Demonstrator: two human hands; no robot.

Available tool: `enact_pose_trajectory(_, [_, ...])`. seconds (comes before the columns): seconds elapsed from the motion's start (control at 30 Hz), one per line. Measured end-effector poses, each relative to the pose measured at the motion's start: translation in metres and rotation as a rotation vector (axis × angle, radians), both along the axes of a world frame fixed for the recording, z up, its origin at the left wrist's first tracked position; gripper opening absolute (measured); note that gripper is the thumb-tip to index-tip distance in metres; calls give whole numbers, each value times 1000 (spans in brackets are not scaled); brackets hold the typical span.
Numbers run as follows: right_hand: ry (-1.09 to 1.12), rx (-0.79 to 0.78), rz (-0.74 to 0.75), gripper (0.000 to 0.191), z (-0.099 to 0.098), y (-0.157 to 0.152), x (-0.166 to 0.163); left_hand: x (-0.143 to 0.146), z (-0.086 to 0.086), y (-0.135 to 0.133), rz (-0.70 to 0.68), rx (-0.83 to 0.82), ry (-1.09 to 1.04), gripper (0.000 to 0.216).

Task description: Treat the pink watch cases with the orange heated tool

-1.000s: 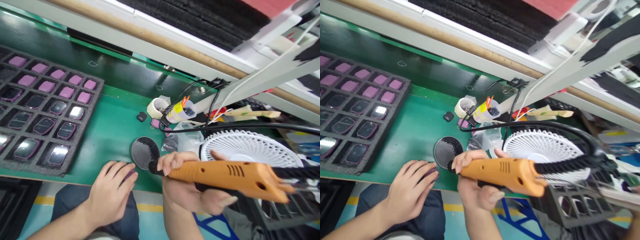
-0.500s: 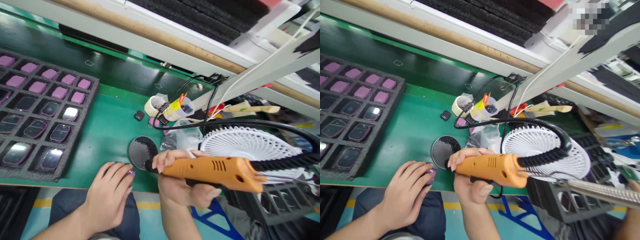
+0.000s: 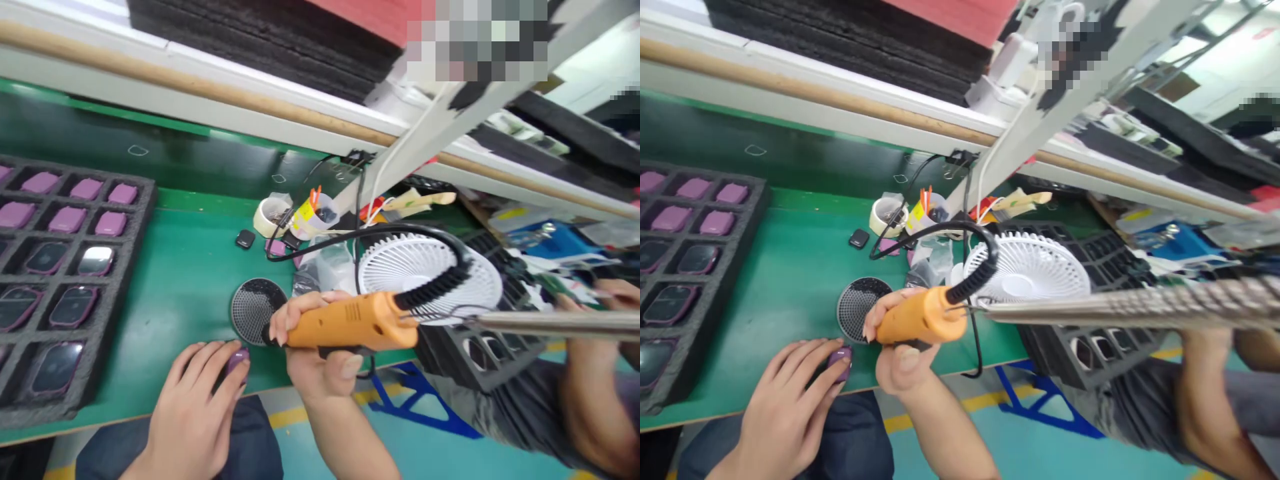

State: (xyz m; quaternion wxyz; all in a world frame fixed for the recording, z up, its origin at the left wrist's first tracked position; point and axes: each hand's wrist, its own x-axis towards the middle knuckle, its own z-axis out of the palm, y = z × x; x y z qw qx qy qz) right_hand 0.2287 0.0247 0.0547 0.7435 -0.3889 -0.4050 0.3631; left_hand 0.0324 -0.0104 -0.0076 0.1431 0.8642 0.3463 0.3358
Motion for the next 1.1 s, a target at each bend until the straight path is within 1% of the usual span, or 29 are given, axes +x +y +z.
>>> enact_pose_trajectory(0.07, [-16,15,-27,62,-6,2,-5,-5,-7,3,-19,58,26,31])
enact_pose_trajectory(0.17, [-42,44,-69,60,-14,9,-16,-13,-18,11,-30,173,77,31])
enact_pose_trajectory(0.23, [-48,52,-82,57,-15,13,-21,-16,-21,14,-28,233,102,30])
enact_pose_trajectory(0.27, [-43,51,-78,57,-12,14,-22,-17,-20,14,-22,240,107,29])
enact_pose_trajectory(0.33, [-11,34,-48,60,-1,9,-19,-14,-12,11,-5,193,100,27])
enact_pose_trajectory(0.4, [37,1,14,66,15,0,-12,-7,-2,5,8,106,78,27])
enact_pose_trajectory(0.43, [63,-14,44,66,22,-3,-8,-3,2,4,9,65,68,27])
enact_pose_trajectory(0.5, [71,-15,81,60,34,-8,1,3,7,2,17,15,51,25])
enact_pose_trajectory(0.57, [63,3,91,54,40,-9,3,7,9,2,37,-14,47,23])
enact_pose_trajectory(0.63, [58,-3,113,52,39,-9,0,8,9,2,54,-34,51,22])
enact_pose_trajectory(0.7, [63,0,123,52,35,-10,-8,8,8,2,61,-41,46,21])
enact_pose_trajectory(0.87, [69,40,86,52,22,-10,-20,10,10,1,70,-37,27,18])
enact_pose_trajectory(0.93, [56,36,91,52,21,-11,-19,11,11,2,75,-36,25,18])
enact_pose_trajectory(1.1, [16,-30,130,49,26,-14,-14,11,11,1,74,-50,35,19])
